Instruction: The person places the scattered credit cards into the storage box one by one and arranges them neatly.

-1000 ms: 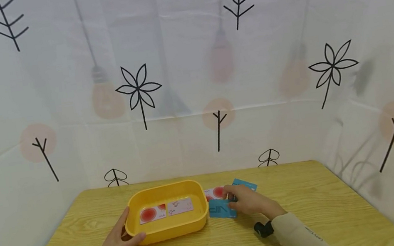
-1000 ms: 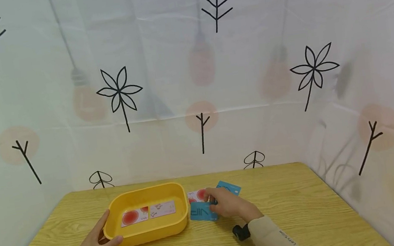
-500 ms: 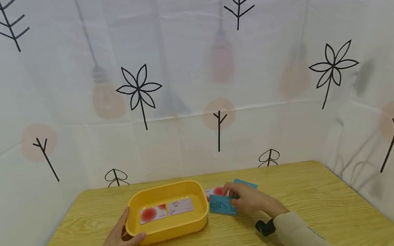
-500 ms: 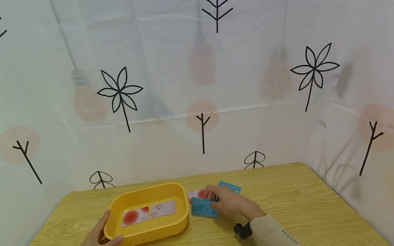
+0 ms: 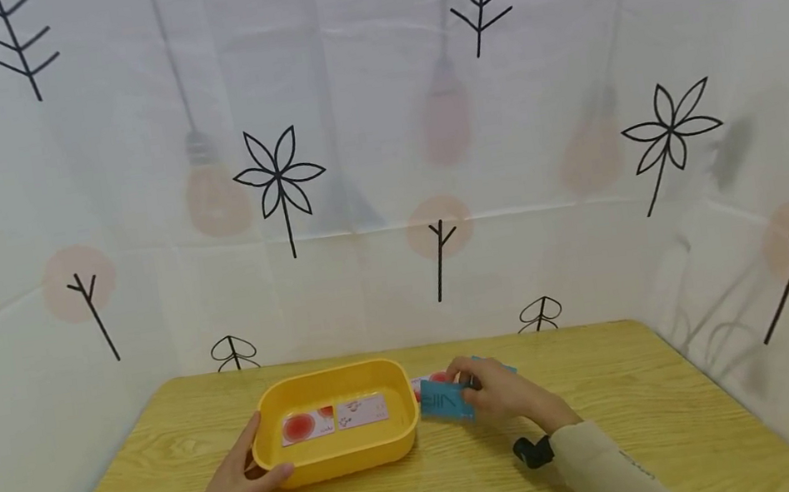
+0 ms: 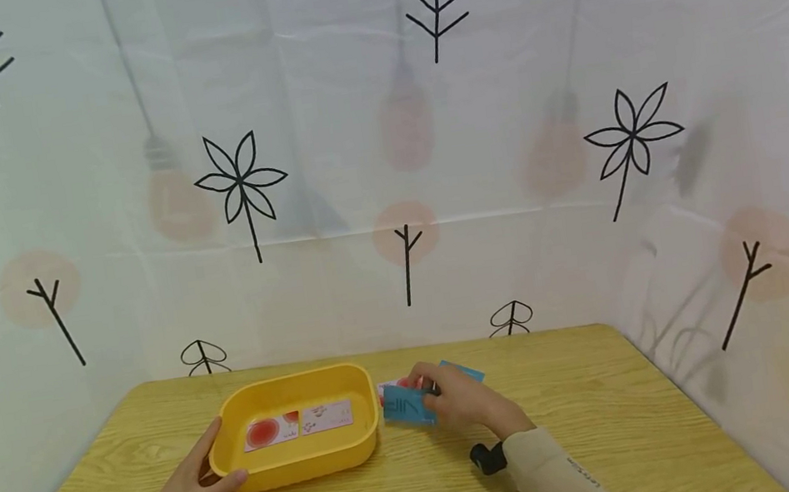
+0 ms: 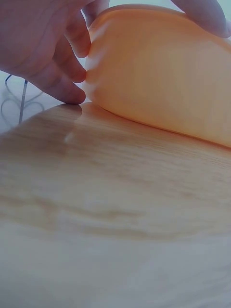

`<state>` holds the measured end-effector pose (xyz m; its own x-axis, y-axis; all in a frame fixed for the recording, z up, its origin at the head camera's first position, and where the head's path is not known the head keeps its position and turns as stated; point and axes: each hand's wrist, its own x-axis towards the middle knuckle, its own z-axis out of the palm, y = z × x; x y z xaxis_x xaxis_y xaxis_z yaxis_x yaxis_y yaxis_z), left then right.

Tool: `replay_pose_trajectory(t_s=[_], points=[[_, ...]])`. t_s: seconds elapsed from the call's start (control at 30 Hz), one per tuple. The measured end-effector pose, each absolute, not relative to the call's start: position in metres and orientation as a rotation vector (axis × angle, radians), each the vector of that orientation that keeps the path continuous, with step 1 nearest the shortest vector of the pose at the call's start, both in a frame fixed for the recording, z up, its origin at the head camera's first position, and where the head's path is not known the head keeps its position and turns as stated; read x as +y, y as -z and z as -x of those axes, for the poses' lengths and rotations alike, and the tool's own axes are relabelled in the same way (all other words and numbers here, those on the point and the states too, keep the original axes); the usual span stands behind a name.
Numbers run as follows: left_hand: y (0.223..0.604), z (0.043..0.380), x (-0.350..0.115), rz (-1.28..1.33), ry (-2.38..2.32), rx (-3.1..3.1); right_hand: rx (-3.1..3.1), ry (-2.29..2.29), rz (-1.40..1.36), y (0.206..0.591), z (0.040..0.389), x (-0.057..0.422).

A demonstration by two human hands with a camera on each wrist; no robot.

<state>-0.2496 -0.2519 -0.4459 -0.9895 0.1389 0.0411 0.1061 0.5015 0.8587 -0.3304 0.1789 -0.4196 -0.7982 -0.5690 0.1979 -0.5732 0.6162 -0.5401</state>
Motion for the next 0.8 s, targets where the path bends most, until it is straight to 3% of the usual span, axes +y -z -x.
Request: replay_pose_trajectory(t_s=[0.8], points=[[0.447,0.251,-0.252,-0.215,-1.572,2.655,-2.701,-0.985,-0.950,0.404,0.326,0.178]])
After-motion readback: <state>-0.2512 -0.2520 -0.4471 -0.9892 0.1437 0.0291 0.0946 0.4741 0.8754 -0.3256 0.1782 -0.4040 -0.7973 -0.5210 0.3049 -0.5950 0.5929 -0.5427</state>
